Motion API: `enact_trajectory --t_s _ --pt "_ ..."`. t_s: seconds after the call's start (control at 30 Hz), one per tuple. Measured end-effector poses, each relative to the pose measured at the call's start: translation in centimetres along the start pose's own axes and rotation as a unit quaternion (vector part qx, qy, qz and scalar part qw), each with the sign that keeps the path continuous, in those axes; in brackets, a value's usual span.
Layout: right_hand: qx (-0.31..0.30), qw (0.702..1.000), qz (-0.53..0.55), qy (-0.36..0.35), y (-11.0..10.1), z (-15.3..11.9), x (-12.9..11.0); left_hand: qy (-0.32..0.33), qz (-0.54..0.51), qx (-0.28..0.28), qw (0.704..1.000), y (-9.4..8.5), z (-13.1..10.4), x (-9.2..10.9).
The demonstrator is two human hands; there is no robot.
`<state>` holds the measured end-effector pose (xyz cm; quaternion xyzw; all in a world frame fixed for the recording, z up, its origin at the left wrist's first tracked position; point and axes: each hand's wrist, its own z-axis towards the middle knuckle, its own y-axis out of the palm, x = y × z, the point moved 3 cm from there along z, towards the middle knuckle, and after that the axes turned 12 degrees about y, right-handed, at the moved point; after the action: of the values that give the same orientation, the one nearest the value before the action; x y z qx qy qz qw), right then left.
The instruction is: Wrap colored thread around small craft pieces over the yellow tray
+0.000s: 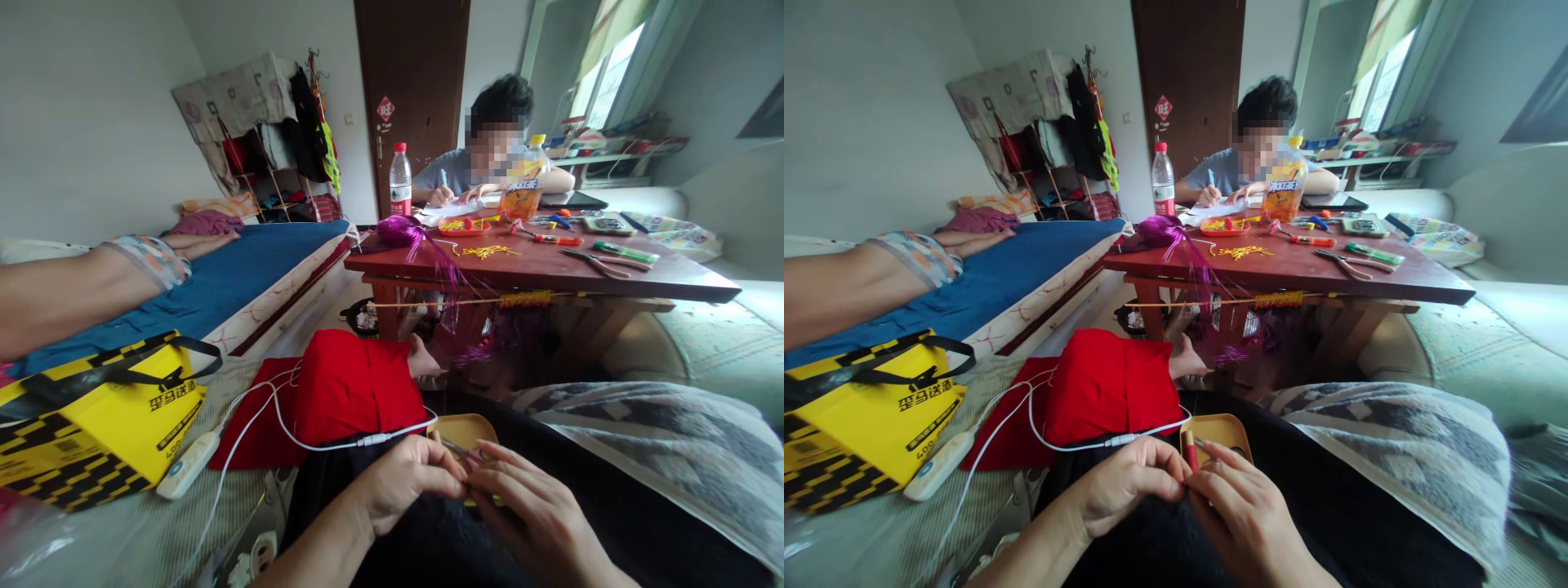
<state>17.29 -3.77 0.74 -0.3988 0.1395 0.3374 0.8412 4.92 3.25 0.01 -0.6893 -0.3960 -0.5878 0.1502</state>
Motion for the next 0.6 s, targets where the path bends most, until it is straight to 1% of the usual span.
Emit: enact_trajectory --t_s 0.1,0.2,0.3,0.37,0.43,0.53,0.6 --pt "-0.023 0.999 -0.004 -0.036 -0.2 0.3 -0.2 -0.009 0.027 -0.022 0.999 -0.3 0.1 0.4" --pt "-0.024 0.998 -0.011 -0.053 -0.5 0.7 -0.5 -0.008 0.031 -0.045 0.998 -0.4 0.1 0.5" --pt "-0.017 0.999 -0.006 -0.043 -0.5 0.8 -0.5 -0.007 0.005 -0.034 0.999 -0.5 0.1 0.2" --pt "-0.018 0.999 0.002 -0.035 -0.3 0.5 -0.2 -0.006 -0.016 -0.021 1.0 -0.6 0.2 -0.2" --pt "-0.023 0.999 -0.001 -0.037 -0.1 0.1 0.0 -0.01 -0.032 -0.02 0.999 -0.6 0.2 -0.6" --pt "-0.028 0.998 -0.016 -0.048 0.1 -0.2 0.1 -0.015 -0.033 -0.022 0.999 -0.6 0.2 -0.7" --pt "-0.029 0.998 -0.018 -0.043 0.1 -0.2 0.1 -0.007 -0.014 -0.022 1.0 -0.6 0.2 -0.5"
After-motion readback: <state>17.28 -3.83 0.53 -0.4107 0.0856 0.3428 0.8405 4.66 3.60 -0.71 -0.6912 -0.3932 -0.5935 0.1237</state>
